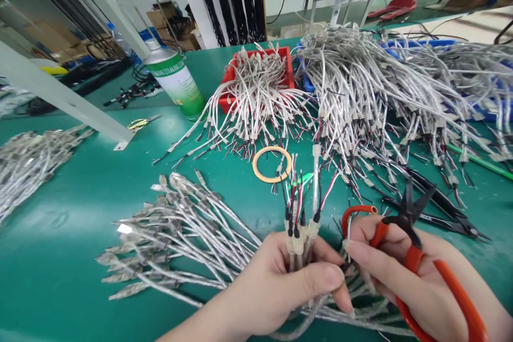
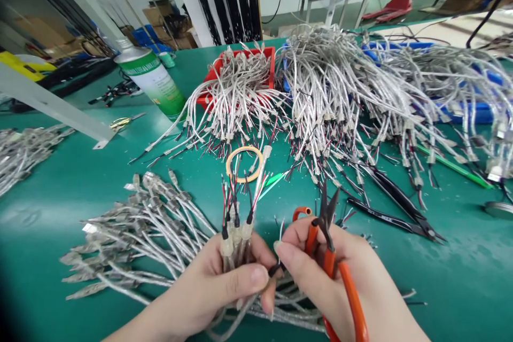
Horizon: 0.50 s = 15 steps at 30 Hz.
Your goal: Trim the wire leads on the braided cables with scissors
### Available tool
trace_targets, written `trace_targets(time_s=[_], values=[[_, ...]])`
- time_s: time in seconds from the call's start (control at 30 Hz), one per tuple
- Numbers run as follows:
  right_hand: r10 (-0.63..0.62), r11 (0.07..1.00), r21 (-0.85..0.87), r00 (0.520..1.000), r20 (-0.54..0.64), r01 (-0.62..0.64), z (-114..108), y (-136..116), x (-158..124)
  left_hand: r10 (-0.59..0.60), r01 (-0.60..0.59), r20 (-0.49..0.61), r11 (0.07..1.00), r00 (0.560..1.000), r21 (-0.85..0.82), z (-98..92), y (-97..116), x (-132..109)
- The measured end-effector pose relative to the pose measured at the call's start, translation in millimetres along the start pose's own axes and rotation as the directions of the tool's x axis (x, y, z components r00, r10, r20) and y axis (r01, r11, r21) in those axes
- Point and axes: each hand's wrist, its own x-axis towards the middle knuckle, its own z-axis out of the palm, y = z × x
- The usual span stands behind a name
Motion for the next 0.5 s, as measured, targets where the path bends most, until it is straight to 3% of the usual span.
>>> trace_targets(time_s=[0.23,0.5], values=[[0.198,0.942,0.256,0.975,0.097,-0.217,-1.0,1.7,-1.1,0.005,-0.005,0.033,1.000,0.999,0.010,-0.4,2.5,0.7],[0.141,0.893,0.400,0.971,0.191,-0.208,3.9,-8.9,4.3,-0.030,0.027,0.047,0.997,0.998,0.067,-0.1,4.4,-2.2]])
